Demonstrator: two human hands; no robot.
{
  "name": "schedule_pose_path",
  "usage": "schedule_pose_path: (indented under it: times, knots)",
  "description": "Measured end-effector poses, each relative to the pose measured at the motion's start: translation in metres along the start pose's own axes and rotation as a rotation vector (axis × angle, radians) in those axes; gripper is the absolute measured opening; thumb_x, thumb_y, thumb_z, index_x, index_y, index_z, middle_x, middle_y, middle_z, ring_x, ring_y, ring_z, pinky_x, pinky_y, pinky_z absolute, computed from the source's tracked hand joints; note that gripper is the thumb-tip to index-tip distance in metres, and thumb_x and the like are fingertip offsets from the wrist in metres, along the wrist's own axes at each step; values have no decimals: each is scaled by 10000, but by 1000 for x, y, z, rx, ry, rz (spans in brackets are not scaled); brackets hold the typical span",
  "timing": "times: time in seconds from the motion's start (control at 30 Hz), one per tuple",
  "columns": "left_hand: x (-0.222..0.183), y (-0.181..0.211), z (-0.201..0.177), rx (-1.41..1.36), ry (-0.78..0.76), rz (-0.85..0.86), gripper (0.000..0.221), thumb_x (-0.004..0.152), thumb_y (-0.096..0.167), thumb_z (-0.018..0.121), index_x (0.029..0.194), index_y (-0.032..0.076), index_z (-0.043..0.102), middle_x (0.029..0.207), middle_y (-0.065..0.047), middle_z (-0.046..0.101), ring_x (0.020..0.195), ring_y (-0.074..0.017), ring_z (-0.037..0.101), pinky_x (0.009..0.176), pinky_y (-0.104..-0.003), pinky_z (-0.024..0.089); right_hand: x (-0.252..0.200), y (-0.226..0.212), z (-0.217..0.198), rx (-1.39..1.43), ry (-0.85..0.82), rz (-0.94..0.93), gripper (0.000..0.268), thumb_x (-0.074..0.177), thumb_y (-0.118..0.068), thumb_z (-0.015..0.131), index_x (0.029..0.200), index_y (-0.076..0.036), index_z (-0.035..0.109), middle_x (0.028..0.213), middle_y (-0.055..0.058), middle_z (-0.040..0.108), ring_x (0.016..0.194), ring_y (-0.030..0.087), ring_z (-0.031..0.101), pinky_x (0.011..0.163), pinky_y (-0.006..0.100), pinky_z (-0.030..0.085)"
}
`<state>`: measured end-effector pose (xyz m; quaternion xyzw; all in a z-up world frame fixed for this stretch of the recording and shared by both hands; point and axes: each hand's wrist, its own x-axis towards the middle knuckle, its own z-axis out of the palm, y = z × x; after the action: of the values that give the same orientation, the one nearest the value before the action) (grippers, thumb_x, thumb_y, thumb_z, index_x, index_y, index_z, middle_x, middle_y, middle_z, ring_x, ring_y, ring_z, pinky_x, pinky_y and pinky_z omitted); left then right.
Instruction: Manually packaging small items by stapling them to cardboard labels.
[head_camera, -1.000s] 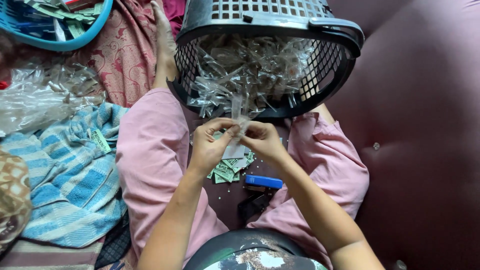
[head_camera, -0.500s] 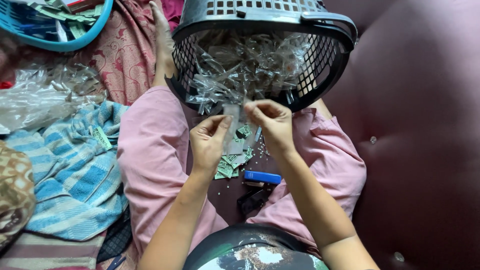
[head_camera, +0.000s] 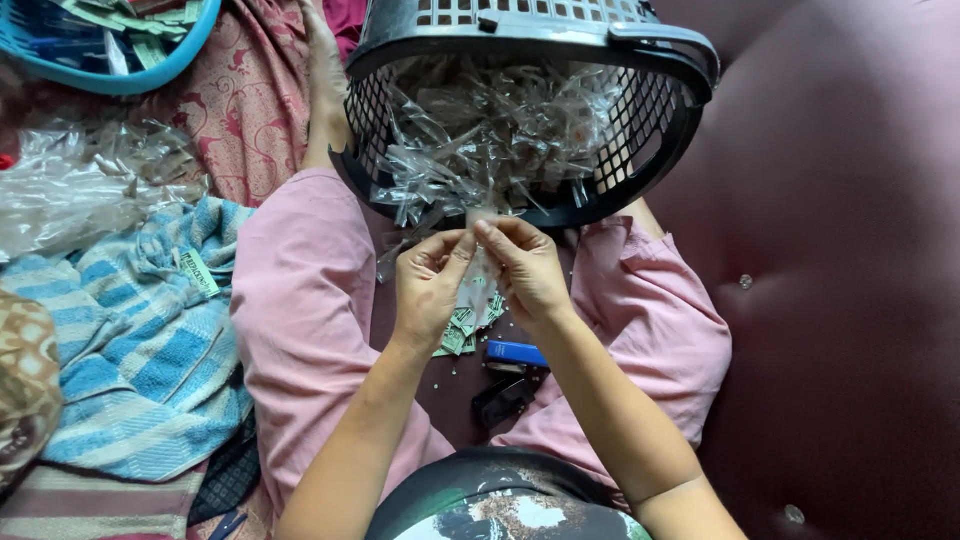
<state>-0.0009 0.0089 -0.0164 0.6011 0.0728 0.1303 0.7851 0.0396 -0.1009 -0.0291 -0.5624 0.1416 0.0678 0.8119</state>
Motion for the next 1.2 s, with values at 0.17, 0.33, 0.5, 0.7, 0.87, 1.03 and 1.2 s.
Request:
schedule_pose_path:
  times: [0.17, 0.33, 0.5, 0.7, 0.87, 1.03, 1.2]
  knots:
    - [2, -12, -12, 192, -12, 58, 139, 944, 288, 791, 961, 153, 820, 819, 7, 778, 850, -61, 660, 850, -301, 526, -8, -1, 13, -73, 72, 6, 130, 822, -183, 886, 898, -114, 806, 598, -42, 602, 480, -5, 498, 467, 121, 493]
    - [9, -18, -29, 220, 55, 101, 126, 940, 243, 796, 933, 117, 812, 758, -39, 747, 788, -100, 660, 800, -327, 536, 87, 43, -20, -370, 96, -242, 254, 808, -259, 906, 992, -110, 814, 786, 45, 722, 678, 88, 569, 619, 225, 492]
    - [15, -26, -37, 188, 108, 111, 88, 957, 181, 772, 926, 103, 796, 735, 1, 697, 790, -59, 589, 774, -283, 524, 185, 94, -63, -676, 200, -205, 462, 737, -387, 965, 1065, -120, 780, 836, 43, 752, 808, 167, 727, 726, 327, 576]
    - [23, -29, -41, 155, 71, 15, 98, 944, 215, 791, 952, 118, 806, 789, 23, 724, 797, -30, 624, 784, -252, 550, 154, 64, -25, -617, 92, -191, 187, 790, -218, 875, 938, -119, 815, 761, 57, 751, 734, 106, 693, 633, 303, 577]
    - [27, -25, -37, 276, -43, 83, 127, 893, 168, 829, 926, 57, 779, 1017, -102, 787, 1020, -186, 715, 887, -389, 555, 76, 1, -3, -391, -23, -303, 179, 804, -160, 892, 954, -94, 819, 725, 39, 738, 729, 50, 649, 675, 244, 595]
    - [24, 2, -28, 241, -161, 143, 95, 907, 165, 799, 919, 72, 781, 1210, -101, 749, 1145, -268, 684, 986, -433, 512, 31, -26, -15, -570, -98, -649, 131, 769, -22, 849, 866, -101, 810, 751, 39, 718, 693, 121, 602, 646, 263, 509]
    - [26, -13, -23, 196, -238, 162, 86, 920, 189, 795, 922, 103, 805, 1103, -55, 754, 1132, -181, 676, 1010, -411, 516, 11, -18, -27, -830, -167, -983, 125, 770, -48, 861, 809, -104, 757, 870, 69, 727, 737, 270, 625, 717, 355, 525]
